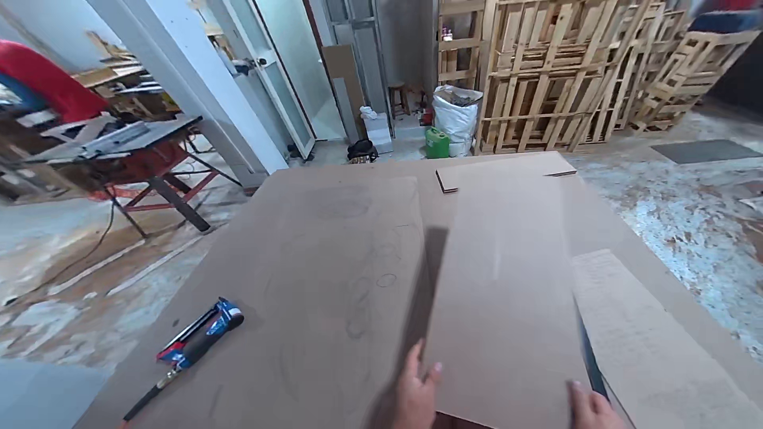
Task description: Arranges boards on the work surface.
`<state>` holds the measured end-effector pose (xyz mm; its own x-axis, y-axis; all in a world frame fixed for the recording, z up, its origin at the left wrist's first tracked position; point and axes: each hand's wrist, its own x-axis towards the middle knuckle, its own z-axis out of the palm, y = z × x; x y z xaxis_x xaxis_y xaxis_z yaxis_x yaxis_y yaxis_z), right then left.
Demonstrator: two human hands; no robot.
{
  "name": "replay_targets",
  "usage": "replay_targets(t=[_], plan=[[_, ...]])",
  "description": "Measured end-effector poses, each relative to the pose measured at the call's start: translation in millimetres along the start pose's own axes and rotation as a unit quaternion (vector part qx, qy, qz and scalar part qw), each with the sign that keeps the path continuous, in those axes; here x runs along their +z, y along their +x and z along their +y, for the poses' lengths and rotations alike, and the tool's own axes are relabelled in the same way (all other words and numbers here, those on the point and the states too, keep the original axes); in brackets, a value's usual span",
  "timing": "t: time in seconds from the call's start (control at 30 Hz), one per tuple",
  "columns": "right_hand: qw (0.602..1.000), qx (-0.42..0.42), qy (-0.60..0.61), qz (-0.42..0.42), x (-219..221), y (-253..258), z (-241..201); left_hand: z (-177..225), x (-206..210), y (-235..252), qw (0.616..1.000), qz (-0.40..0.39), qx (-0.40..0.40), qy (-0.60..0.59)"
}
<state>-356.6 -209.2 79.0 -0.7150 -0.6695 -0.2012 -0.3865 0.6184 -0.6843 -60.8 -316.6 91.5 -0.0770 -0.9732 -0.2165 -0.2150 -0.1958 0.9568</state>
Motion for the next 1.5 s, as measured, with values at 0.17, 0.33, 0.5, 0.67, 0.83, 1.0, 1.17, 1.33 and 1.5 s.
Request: replay_targets(t=[0.17,0.33,0.5,0.67,0.83,1.0,1.17,1.33,1.5], plan=[[0.993,-0.001,0.006,-0.114,138,-35,-71,-53,-133,2,0.990,0.114,-0.052,0.070],[0.981,0.013,-0.037,-0.191,216,-23,-112,-108,-186,37,0.978,0.130,-0.114,0.114],[0.961,-0.027,-0.151,-0.229,247,33,-142,-121,-200,113,0.927,0.059,-0.104,0.354],[0.915,-0.225,-0.212,-0.260,265,31,-86,-159,-220,133,0.830,-0.101,-0.015,0.548],[0.904,-0.335,-0.135,-0.228,286,32,-41,-164,-237,163,0.835,-0.126,0.023,0.535],[0.903,-0.361,-0.093,-0.213,291,41,-29,-163,-238,164,0.839,-0.161,0.030,0.519],[0.882,-0.384,-0.087,-0.259,282,54,-34,-171,-246,163,0.841,-0.158,0.044,0.515],[0.878,-0.376,-0.105,-0.279,281,55,-41,-172,-246,161,0.846,-0.140,0.036,0.514],[0.883,-0.359,-0.108,-0.283,280,49,-44,-164,-244,162,0.848,-0.145,0.025,0.508]])
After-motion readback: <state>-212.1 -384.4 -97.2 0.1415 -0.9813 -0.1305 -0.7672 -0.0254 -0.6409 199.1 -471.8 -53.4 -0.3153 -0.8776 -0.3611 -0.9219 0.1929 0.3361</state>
